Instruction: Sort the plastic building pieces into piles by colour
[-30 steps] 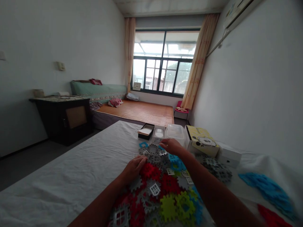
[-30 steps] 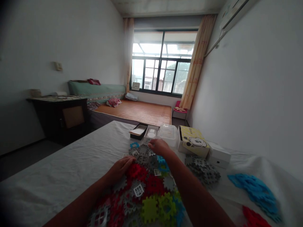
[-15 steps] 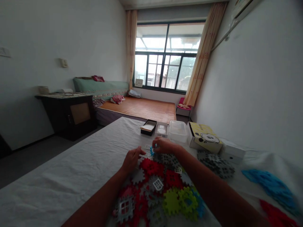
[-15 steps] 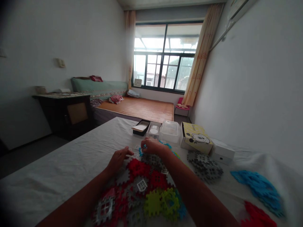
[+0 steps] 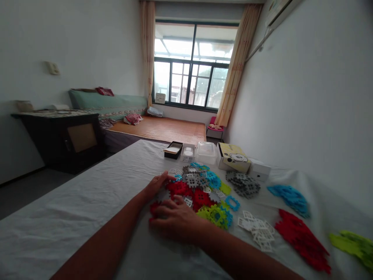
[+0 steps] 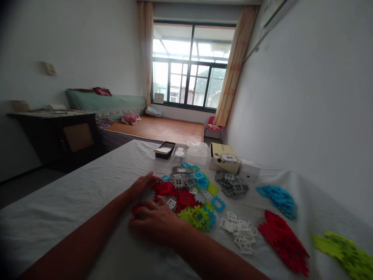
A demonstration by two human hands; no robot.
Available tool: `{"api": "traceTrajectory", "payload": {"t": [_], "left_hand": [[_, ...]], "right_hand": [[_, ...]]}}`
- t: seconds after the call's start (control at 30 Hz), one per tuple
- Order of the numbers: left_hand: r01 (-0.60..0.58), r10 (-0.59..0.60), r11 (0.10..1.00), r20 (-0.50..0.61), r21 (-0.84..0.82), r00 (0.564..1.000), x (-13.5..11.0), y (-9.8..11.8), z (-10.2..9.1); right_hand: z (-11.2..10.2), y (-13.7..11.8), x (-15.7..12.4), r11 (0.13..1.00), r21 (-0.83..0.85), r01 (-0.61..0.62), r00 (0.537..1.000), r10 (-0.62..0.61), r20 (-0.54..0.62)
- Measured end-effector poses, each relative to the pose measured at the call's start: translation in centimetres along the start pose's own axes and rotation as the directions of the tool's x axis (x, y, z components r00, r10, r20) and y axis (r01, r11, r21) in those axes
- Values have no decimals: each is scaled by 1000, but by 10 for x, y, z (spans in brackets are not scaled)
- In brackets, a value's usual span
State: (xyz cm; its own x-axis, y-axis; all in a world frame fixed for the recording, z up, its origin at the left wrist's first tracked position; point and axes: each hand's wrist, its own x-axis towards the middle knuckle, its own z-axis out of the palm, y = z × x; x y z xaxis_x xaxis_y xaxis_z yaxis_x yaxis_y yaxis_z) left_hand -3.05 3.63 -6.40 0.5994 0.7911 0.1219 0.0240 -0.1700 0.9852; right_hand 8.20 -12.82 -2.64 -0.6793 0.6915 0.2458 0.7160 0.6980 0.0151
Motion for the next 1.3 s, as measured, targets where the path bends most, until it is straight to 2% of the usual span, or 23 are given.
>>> {"api": "traceTrajectory", "payload": {"t": [0.07, 0.13, 0.17, 0.27, 0.33, 0.43, 0.53, 0.7, 0.8, 0.83, 0.93, 0.97, 1.13, 1.2, 1.3], "left_hand": [[-15, 16, 999, -13, 51, 1000, -1, 2, 1], [-34, 37, 997, -38, 68, 999, 0, 3, 2], [-40, 43, 997, -54, 64, 998, 1, 2, 2], [-50, 55, 998, -103, 48, 993, 4, 0, 4], [-55, 61, 997, -122, 52, 991, 5, -1, 4], [-67, 81, 993, -152, 96, 985, 7, -3, 2], [-69, 95, 986, -169, 152, 981, 8, -6, -2], [-84, 123, 971, -166, 223, 978, 10, -11, -5], [-83, 124, 967, -159, 243, 979, 11, -14, -7], [-80, 122, 966, -160, 246, 980, 12, -15, -7], [-75, 118, 965, -159, 251, 980, 12, -15, -8], [-78, 121, 964, -159, 254, 980, 12, -15, -8], [-94, 145, 955, -166, 281, 975, 11, -12, -6], [-92, 146, 950, -163, 298, 976, 10, -10, -5], [-90, 147, 945, -164, 314, 975, 8, -6, -3]], "right_hand": [[-14, 22, -13, 993, 9, -121, 992, 121, -48], [-30, 46, -30, 959, 41, -281, 953, 284, -105], [-36, 58, -40, 922, 56, -384, 912, 388, -132], [-42, 89, -81, 752, 73, -655, 736, 657, -165], [-37, 105, -112, 671, 61, -739, 658, 739, -144], [-29, 121, -154, 601, 35, -799, 593, 796, -123], [-29, 132, -184, 531, 51, -846, 524, 845, -103], [-24, 135, -202, 532, 72, -844, 535, 844, 28], [-17, 131, -200, 500, -8, -866, 500, 865, 42], [-17, 130, -198, 512, -8, -859, 511, 858, 50], [-20, 129, -197, 583, 100, -806, 590, 804, 69], [-23, 129, -197, 587, 139, -798, 598, 800, 55], [-29, 130, -203, 502, 166, -849, 508, 861, -8], [-24, 126, -199, 508, 129, -852, 514, 858, 18], [-10, 112, -177, 544, 94, -834, 549, 835, 39]]}}
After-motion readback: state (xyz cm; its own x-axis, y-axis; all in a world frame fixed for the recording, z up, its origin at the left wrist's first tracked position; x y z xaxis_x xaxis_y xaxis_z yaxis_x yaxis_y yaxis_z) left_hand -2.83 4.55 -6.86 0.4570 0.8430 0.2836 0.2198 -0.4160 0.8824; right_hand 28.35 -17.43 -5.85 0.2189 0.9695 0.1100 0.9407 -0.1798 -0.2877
